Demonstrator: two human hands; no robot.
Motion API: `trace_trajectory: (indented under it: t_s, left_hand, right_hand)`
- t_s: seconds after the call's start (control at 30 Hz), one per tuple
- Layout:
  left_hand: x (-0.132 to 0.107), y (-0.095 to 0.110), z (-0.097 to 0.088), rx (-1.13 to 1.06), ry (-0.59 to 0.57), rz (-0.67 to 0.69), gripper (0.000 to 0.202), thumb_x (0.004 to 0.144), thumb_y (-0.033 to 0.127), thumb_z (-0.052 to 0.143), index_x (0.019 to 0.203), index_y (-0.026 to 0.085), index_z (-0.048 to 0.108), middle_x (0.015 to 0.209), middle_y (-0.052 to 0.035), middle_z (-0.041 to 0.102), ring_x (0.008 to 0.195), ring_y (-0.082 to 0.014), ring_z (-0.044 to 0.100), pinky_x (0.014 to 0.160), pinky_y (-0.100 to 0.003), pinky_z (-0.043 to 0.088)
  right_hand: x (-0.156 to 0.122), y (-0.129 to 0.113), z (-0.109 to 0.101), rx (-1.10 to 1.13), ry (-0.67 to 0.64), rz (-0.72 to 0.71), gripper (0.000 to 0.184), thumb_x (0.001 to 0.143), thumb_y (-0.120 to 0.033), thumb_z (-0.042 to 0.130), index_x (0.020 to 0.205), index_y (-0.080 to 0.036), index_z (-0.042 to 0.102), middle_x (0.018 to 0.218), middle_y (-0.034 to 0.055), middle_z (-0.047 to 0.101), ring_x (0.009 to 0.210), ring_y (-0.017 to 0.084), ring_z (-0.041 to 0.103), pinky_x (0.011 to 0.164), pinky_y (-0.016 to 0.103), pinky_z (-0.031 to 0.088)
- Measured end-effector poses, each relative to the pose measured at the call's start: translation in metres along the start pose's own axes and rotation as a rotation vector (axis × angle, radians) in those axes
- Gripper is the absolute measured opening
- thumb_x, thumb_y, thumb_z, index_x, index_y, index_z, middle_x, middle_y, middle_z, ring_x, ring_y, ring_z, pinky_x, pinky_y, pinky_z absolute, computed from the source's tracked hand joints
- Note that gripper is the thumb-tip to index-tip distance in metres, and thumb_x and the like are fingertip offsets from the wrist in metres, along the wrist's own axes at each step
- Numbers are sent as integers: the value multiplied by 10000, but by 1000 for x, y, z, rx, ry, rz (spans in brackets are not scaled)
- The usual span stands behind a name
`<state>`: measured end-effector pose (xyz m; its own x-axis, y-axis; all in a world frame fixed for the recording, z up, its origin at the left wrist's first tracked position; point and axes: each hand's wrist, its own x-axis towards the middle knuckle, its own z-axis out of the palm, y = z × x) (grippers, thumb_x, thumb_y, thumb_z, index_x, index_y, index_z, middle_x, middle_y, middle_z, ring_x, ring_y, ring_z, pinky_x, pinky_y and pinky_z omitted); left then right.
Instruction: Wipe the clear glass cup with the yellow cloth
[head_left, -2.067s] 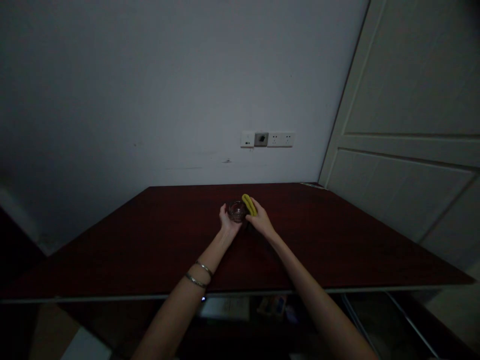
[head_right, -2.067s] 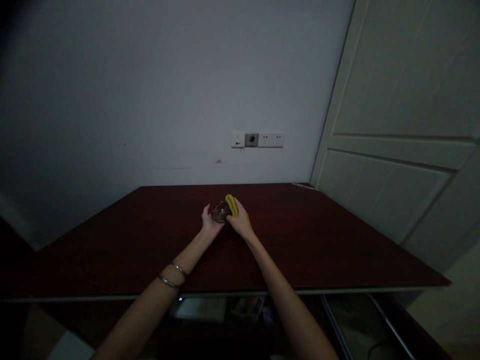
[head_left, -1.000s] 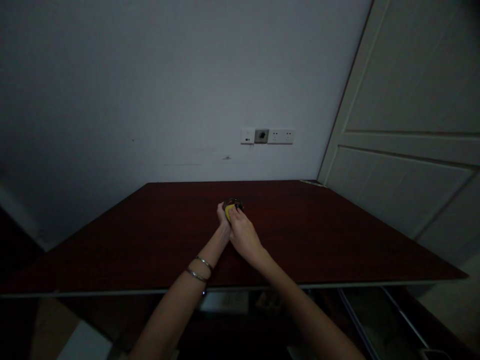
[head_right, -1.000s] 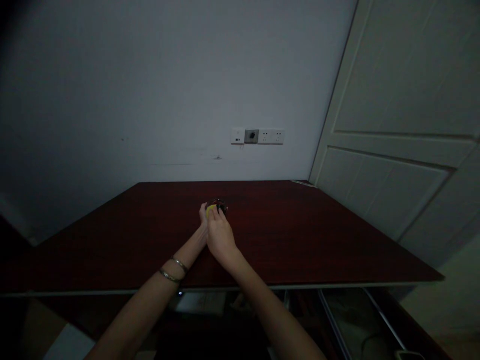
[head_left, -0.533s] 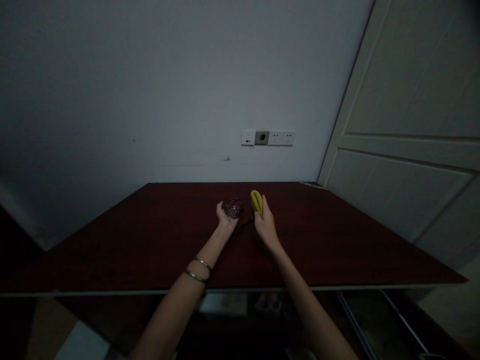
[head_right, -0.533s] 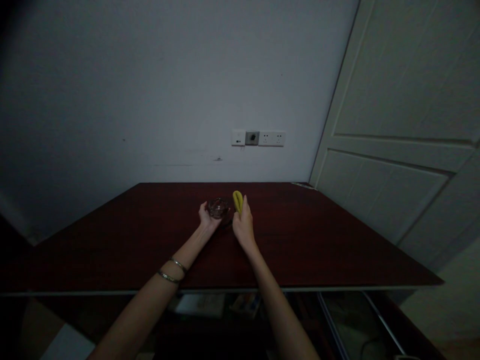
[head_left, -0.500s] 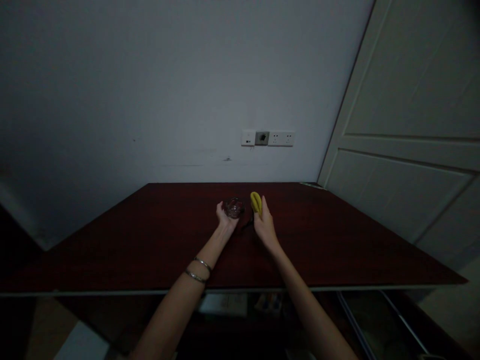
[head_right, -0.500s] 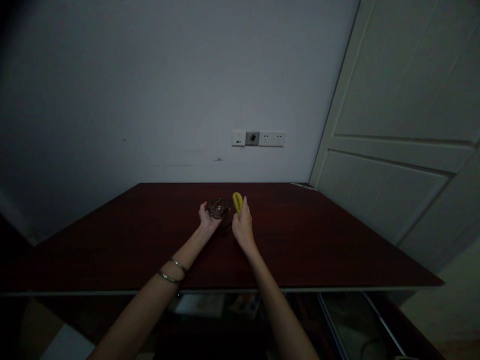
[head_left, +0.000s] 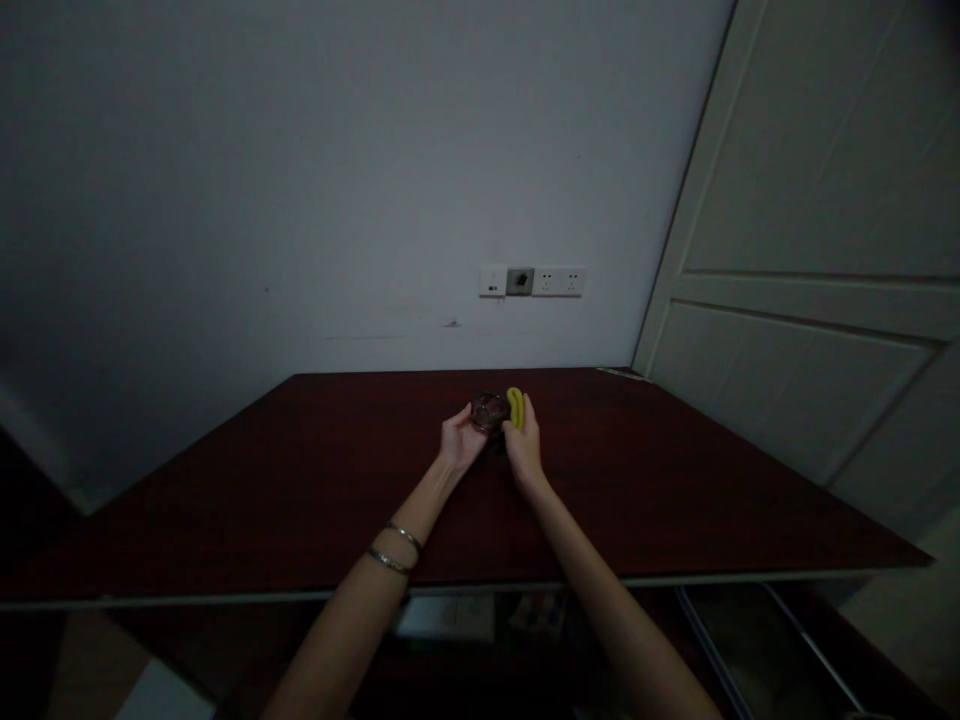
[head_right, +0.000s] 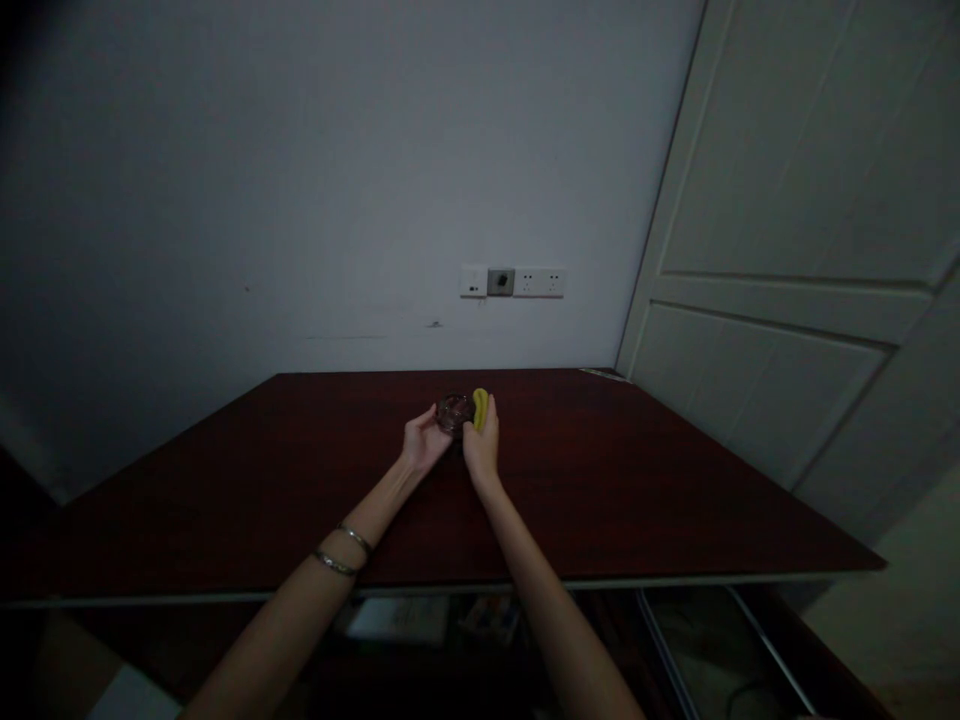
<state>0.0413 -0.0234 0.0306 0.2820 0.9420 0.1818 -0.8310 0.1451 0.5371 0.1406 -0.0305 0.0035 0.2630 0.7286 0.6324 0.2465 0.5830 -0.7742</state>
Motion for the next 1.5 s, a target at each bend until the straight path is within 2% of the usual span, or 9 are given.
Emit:
trace_trajectory:
  t_s: [0.13, 0.37, 0.73, 0.87, 1.03, 1.17, 1.27, 1.4, 1.5]
  left_hand:
    - [-4, 0, 3, 86, -127, 50, 289, 695, 131, 561, 979, 97, 601, 1027, -120, 617, 957, -205, 573, 927, -347, 380]
    - [-11, 7, 7, 349, -250, -15, 424, 572, 71, 701, 984, 82, 604, 1016, -132, 613, 931, -209, 575, 913, -327, 366]
    - [4, -9, -6, 561, -4, 190, 595, 374, 2, 771, 922, 127, 576, 912, -67, 635, 828, -163, 584, 880, -352, 389]
    - [6, -10, -9, 606, -7, 203, 600, 376, 35, 780, 935, 139, 587, 914, -70, 637, 819, -167, 581, 868, -349, 395]
    - [5, -11, -8, 651, 49, 259, 615, 352, 50, 790, 922, 143, 578, 897, -68, 630, 824, -174, 576, 867, -353, 388]
    - [3, -12, -7, 730, 66, 368, 676, 307, 34, 793, 927, 152, 550, 908, -64, 611, 860, -184, 565, 866, -335, 383]
    - [1, -12, -7, 853, 77, 435, 733, 319, 49, 796, 998, 163, 544, 949, -66, 601, 907, -192, 550, 868, -317, 374]
    - [2, -12, -9, 865, 97, 471, 746, 337, 52, 791, 1031, 171, 546, 978, -68, 596, 944, -200, 537, 886, -315, 359]
    - [1, -12, -11, 838, 122, 476, 732, 338, 51, 789, 1020, 174, 553, 973, -69, 592, 947, -210, 530, 906, -334, 344]
  right_hand:
    - [18, -11, -13, 244, 106, 245, 683, 601, -120, 365, 1284, -107, 352, 1294, 110, 451, 1159, 186, 459, 962, 372, 376]
    - [39, -18, -31, 414, 78, 315, 590, 549, -130, 406, 1120, -110, 557, 1043, 92, 634, 962, 233, 585, 840, 376, 448]
    - [49, -12, -33, 469, -28, 354, 589, 497, -125, 378, 1035, -101, 615, 937, 77, 676, 893, 235, 614, 798, 348, 462]
    - [47, -15, -32, 514, -124, 346, 626, 497, -109, 364, 1084, -78, 579, 969, 85, 668, 870, 224, 626, 780, 344, 478]
    - [51, -15, -31, 508, -219, 353, 520, 568, -129, 374, 1029, -98, 612, 944, 79, 680, 847, 217, 637, 749, 321, 493]
    - [63, -13, -33, 297, -257, 260, 437, 590, -121, 392, 935, -123, 659, 927, 60, 687, 885, 220, 626, 812, 354, 474]
    - [70, -18, -37, -43, -369, 48, 400, 633, -108, 388, 909, -139, 676, 970, 55, 675, 949, 206, 599, 890, 369, 430]
    - [67, -34, -43, -434, -576, -305, 461, 705, -83, 386, 1095, -211, 597, 1194, 20, 562, 1093, 178, 510, 975, 356, 356]
    - [60, -45, -45, -656, -608, -382, 488, 746, -97, 397, 1179, -284, 521, 1266, -5, 499, 1111, 200, 488, 922, 377, 401]
